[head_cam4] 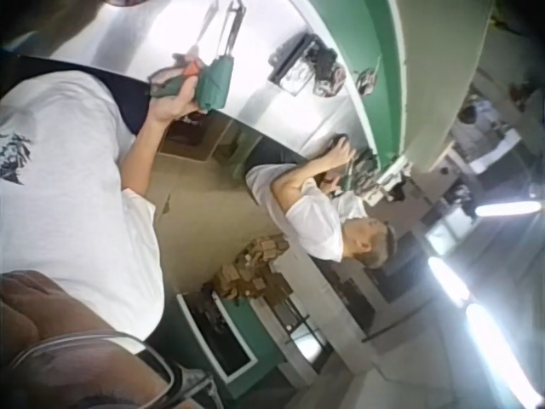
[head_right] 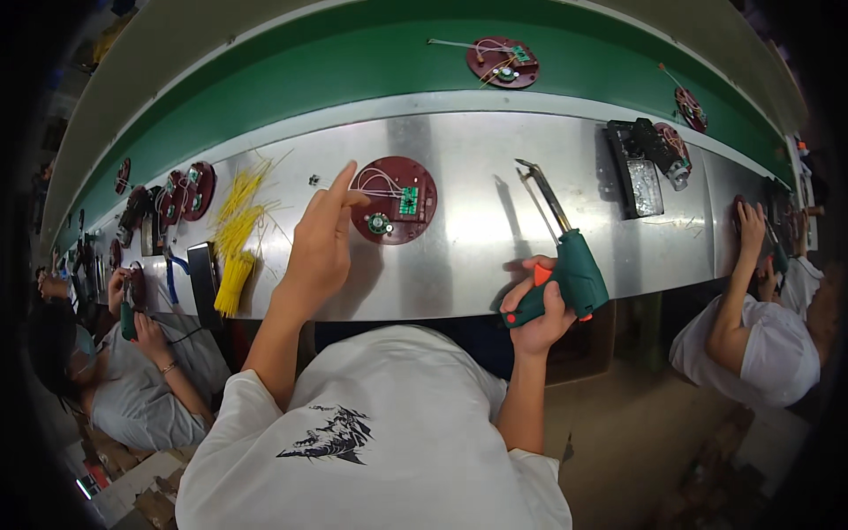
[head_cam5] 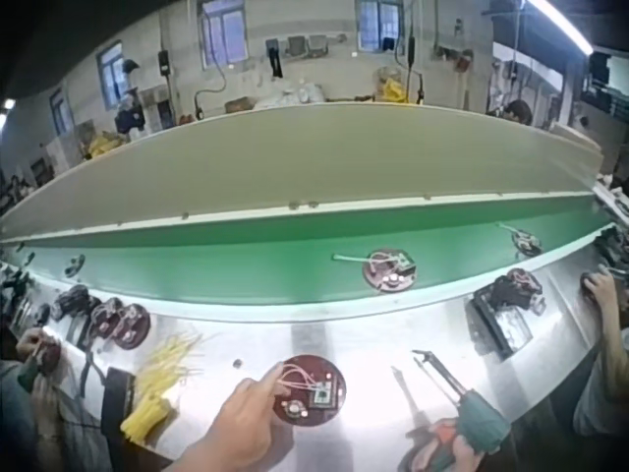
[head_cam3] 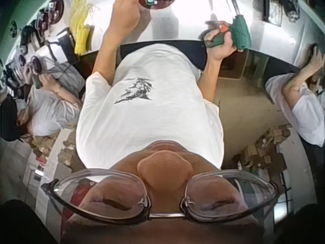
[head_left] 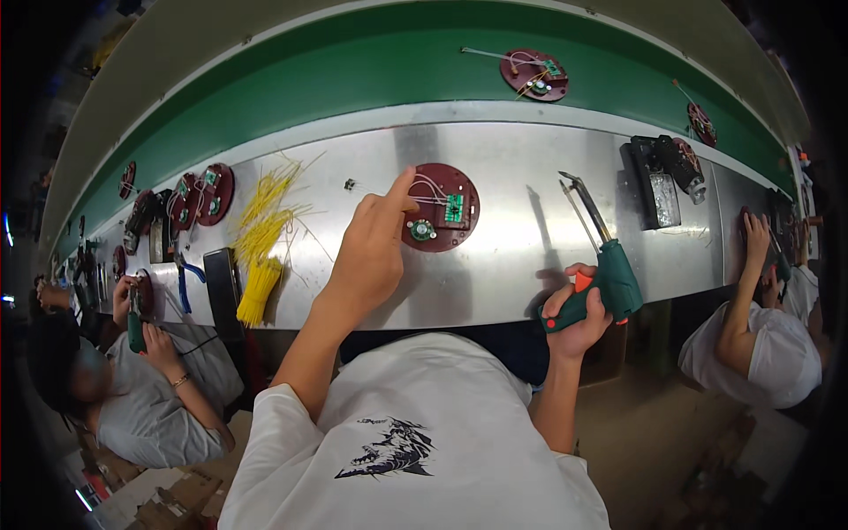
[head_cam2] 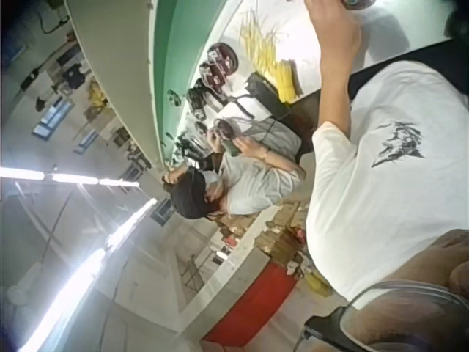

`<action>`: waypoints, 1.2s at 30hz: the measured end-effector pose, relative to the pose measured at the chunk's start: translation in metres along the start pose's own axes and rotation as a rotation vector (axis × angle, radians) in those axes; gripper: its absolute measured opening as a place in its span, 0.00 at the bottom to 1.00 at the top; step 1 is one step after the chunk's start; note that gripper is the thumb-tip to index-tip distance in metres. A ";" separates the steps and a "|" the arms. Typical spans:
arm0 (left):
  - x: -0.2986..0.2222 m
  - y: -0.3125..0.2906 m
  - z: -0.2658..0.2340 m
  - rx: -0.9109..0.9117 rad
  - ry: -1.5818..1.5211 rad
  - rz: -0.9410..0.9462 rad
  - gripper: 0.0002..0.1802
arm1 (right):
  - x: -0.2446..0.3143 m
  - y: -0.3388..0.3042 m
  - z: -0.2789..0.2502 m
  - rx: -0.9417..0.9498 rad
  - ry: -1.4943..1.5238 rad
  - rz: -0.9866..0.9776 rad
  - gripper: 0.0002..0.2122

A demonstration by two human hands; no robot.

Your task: Soldering wires onto small circuit boards at a factory assembly line.

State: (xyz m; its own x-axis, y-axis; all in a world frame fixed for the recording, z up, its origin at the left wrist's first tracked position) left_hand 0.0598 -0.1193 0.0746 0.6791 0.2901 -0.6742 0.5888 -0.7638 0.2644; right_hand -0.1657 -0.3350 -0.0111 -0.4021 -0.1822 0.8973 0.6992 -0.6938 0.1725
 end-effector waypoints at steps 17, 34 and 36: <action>0.005 0.002 0.016 -0.155 0.202 0.198 0.09 | 0.001 -0.043 0.088 0.417 -0.391 0.107 0.22; 0.025 0.003 0.023 -0.149 -0.001 0.236 0.08 | 0.004 -0.048 0.090 0.426 -0.414 0.089 0.19; 0.027 0.003 0.026 -0.139 -0.013 0.218 0.08 | 0.002 -0.047 0.092 0.428 -0.417 0.087 0.19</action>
State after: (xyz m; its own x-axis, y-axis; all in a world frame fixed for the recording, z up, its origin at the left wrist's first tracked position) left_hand 0.0688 -0.1286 0.0396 0.7915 0.1197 -0.5993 0.4845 -0.7205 0.4961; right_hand -0.1455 -0.2386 0.0201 -0.1276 0.1226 0.9842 0.9297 -0.3310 0.1618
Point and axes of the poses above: each hand's wrist, its own y-axis towards the middle knuckle, its own z-axis out of the palm, x = y × z, the point moved 10 cm from there along y, towards the middle knuckle, and after that the axes turned 10 degrees about x, right-handed, at the moved point
